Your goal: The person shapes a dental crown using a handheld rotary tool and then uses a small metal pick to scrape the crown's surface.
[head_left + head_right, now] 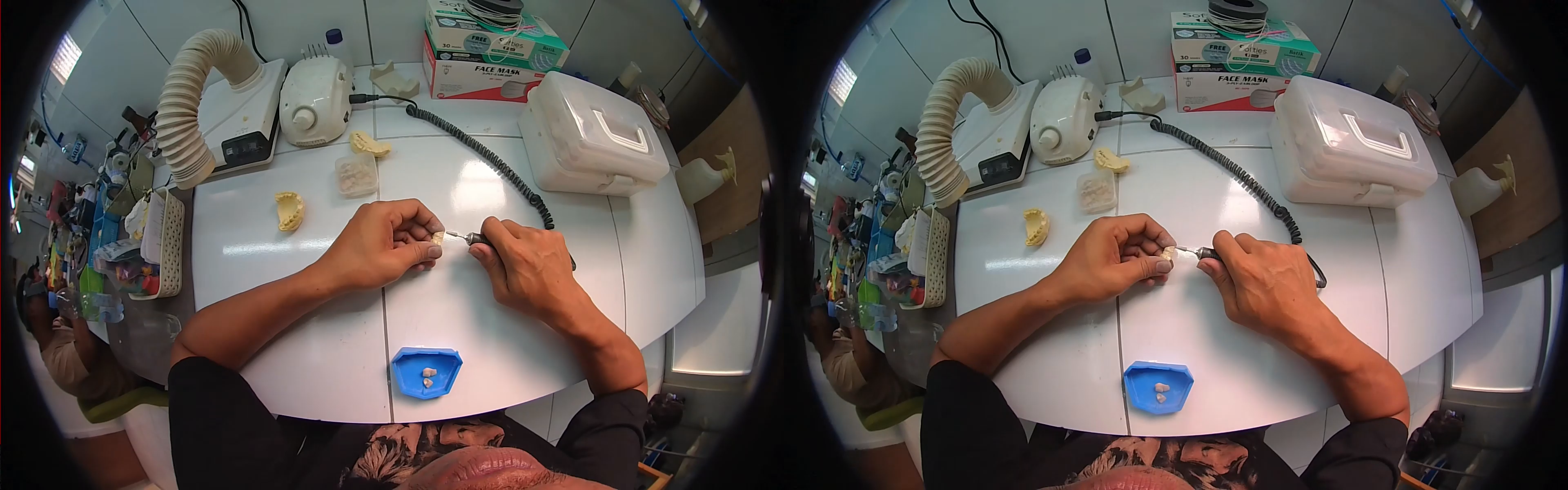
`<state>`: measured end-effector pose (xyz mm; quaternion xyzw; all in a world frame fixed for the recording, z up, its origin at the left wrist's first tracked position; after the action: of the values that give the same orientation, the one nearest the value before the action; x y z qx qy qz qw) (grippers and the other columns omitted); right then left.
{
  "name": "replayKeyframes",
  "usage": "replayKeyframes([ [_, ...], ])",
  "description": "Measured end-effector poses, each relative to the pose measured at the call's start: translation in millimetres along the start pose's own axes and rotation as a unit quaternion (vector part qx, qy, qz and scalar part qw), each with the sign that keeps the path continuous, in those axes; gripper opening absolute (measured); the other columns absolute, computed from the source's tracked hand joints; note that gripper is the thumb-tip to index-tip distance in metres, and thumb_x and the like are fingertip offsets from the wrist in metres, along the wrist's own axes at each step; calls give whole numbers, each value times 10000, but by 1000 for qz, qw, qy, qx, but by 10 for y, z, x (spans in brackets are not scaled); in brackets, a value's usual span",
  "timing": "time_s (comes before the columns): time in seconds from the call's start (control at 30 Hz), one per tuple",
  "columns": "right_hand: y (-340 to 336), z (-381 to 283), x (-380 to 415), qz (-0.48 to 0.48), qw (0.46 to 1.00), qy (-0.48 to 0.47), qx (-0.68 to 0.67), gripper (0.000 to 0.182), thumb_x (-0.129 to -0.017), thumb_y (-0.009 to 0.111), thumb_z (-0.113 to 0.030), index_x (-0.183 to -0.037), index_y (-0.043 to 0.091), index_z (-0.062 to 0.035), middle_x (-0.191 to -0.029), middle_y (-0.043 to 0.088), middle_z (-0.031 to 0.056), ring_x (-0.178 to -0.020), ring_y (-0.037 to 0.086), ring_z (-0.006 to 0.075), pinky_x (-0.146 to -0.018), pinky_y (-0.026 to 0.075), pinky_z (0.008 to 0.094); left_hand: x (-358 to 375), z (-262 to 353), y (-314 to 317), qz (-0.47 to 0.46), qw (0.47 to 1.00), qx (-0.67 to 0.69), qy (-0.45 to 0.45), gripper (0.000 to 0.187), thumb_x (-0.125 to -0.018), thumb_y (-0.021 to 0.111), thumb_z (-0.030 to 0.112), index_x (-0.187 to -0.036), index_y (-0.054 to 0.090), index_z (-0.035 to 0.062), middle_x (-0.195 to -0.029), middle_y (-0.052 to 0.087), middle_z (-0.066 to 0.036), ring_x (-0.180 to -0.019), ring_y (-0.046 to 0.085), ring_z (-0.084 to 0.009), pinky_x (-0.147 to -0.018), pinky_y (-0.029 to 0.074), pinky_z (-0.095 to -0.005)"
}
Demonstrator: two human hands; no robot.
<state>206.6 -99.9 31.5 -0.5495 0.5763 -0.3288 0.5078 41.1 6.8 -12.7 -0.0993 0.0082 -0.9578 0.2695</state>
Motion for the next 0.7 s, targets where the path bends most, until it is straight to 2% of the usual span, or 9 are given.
replayKeyframes([
  [0.07, -3, -6, -2, -11, 1000, 3, -3, 292, -1108, 675, -332, -993, 638, -66, -747, 672, 112, -600, 678, 353, -524, 507, 481, 20, 9, 20, 3, 1000, 7, 6, 233, -1026, 785, 59, -1218, 700, -42, -1022, 769, -85, -931, 750, -110, -824, 598, -239],
  [0.17, 1, -10, -8, -17, 1000, -2, -2, 292, -1104, 679, -327, -984, 636, -65, -745, 670, 112, -594, 675, 350, -521, 506, 480, 21, 67, -19, 17, 995, -81, 56, 260, -1008, 814, 79, -1209, 705, -43, -1012, 768, -84, -932, 746, -100, -812, 588, -224],
  [0.27, 5, -14, -17, -19, 1000, -9, 1, 290, -1096, 691, -319, -969, 632, -65, -736, 656, 104, -585, 668, 342, -514, 502, 473, 21, 93, -33, 21, 996, -77, 50, 265, -986, 822, 108, -1160, 723, -66, -994, 769, -86, -889, 712, -94, -784, 600, -237],
  [0.47, -5, -46, -26, -17, 1000, -14, 10, 279, -1081, 716, -307, -957, 636, -69, -715, 622, 83, -565, 650, 327, -505, 494, 452, 12, 77, -18, -1, 997, -58, 50, 234, -1029, 799, 71, -1199, 689, -48, -981, 777, -85, -902, 759, -103, -795, 607, -233],
  [0.7, -5, -61, -23, -14, 1000, -17, 20, 270, -1075, 725, -311, -964, 648, -76, -718, 621, 79, -558, 645, 318, -501, 488, 451, 6, 47, -7, -2, 999, -25, 42, 181, -1041, 758, 37, -1154, 674, -77, -946, 782, -118, -850, 778, -121, -776, 627, -252],
])
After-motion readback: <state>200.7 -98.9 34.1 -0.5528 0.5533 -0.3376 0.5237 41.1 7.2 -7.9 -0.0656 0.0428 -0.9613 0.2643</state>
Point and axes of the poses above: each hand's wrist, its own x-axis away from the middle knuckle, its own y-axis out of the palm, z = x × y, the point moved 7 cm from there along -x, towards the middle knuckle
